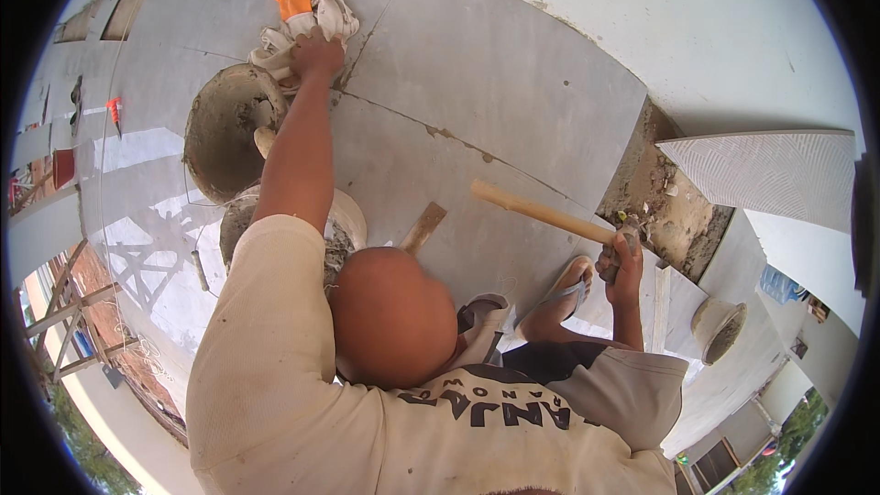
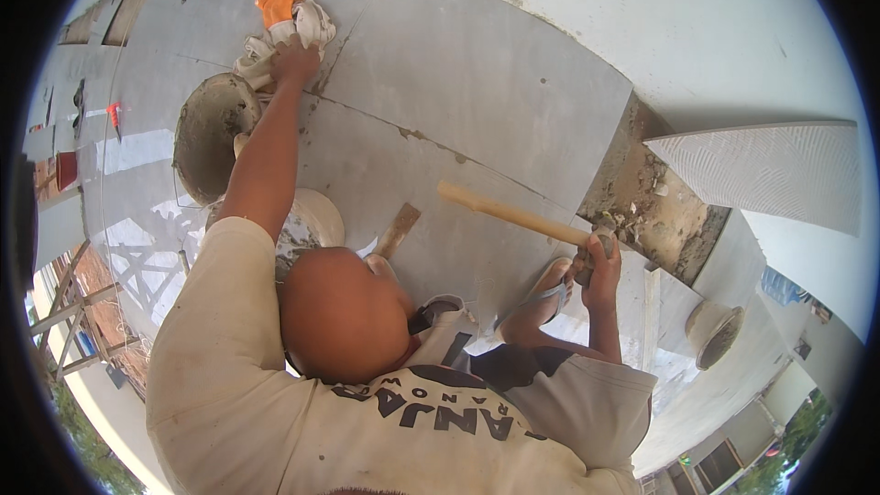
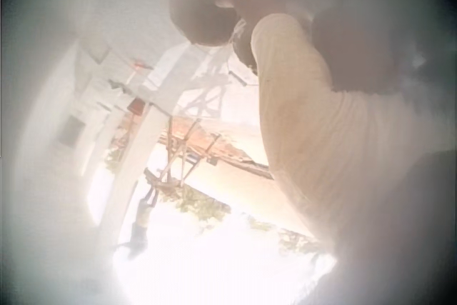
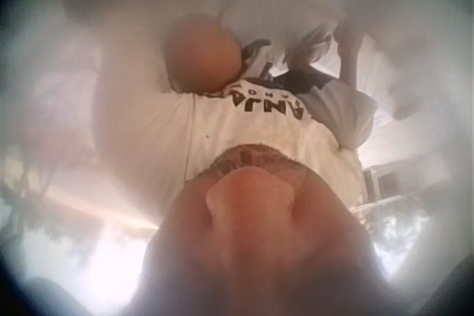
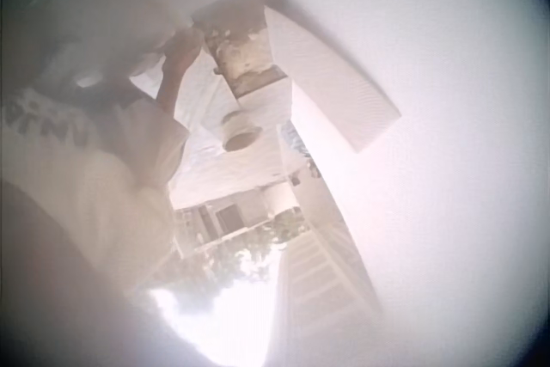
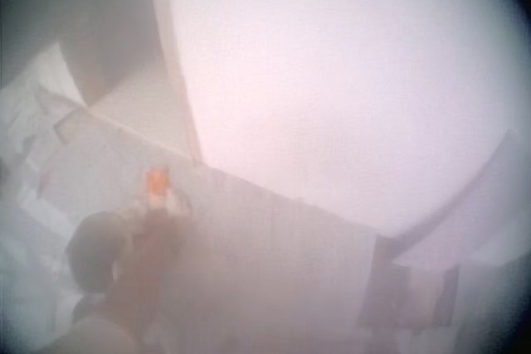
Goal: The person spreads cement on the floor using a trowel and places a large ceramic tile onto the prepared surface. They then use a rubber mallet to tap the tile into place and a cloth to wipe excess cement from the tile surface.
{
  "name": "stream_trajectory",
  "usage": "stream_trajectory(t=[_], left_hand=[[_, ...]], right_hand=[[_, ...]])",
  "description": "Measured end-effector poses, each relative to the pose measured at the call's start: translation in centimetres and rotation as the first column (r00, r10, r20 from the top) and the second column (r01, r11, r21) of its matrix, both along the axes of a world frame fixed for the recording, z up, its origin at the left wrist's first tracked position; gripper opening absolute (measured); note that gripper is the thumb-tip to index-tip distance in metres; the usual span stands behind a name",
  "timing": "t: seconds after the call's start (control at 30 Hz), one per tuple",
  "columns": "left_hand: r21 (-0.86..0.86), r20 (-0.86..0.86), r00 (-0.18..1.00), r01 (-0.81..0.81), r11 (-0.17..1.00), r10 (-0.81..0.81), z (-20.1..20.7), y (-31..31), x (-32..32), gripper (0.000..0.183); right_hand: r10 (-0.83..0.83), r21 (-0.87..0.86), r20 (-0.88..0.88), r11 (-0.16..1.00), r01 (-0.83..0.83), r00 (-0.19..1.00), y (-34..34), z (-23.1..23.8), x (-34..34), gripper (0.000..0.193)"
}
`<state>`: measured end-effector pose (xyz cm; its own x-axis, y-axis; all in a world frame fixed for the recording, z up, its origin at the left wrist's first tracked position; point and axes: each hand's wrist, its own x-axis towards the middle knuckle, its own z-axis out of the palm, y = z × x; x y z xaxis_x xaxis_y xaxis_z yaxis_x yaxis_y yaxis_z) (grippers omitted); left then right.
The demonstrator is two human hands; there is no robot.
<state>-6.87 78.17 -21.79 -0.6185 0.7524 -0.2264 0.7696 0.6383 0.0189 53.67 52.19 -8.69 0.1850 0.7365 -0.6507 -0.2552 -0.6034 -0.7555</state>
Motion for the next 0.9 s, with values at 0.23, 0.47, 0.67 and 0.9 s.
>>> stream_trajectory(t=[0.23, 0.47, 0.67, 0.9], left_hand=[[-0.001, 0.175, 0.928, 0.334, 0.943, -0.328, -2.1, -6.1, 6.7, 0.058], [-0.062, 0.501, 0.749, 0.53, 0.846, -0.433, -1.5, -11.9, 18.1, 0.062], [0.071, 0.763, 0.384, 0.75, 0.657, -0.52, -2.7, -17.9, 31.4, 0.065], [-0.038, 0.972, 0.145, 0.872, 0.487, -0.184, 1.4, -21.5, 38.0, 0.077]], right_hand=[[0.015, 0.05, -0.101, 0.999, -0.01, 0.995, 2.4, -1.3, 1.2, 0.028], [0.002, 0.161, -0.111, 0.987, 0.016, 0.994, 3.8, -1.7, 3.5, 0.023], [-0.081, 0.251, -0.127, 0.962, 0.111, 0.989, 6.0, -2.2, 5.8, 0.025], [-0.149, 0.281, -0.136, 0.942, 0.182, 0.979, 8.1, -1.2, 7.2, 0.016]])
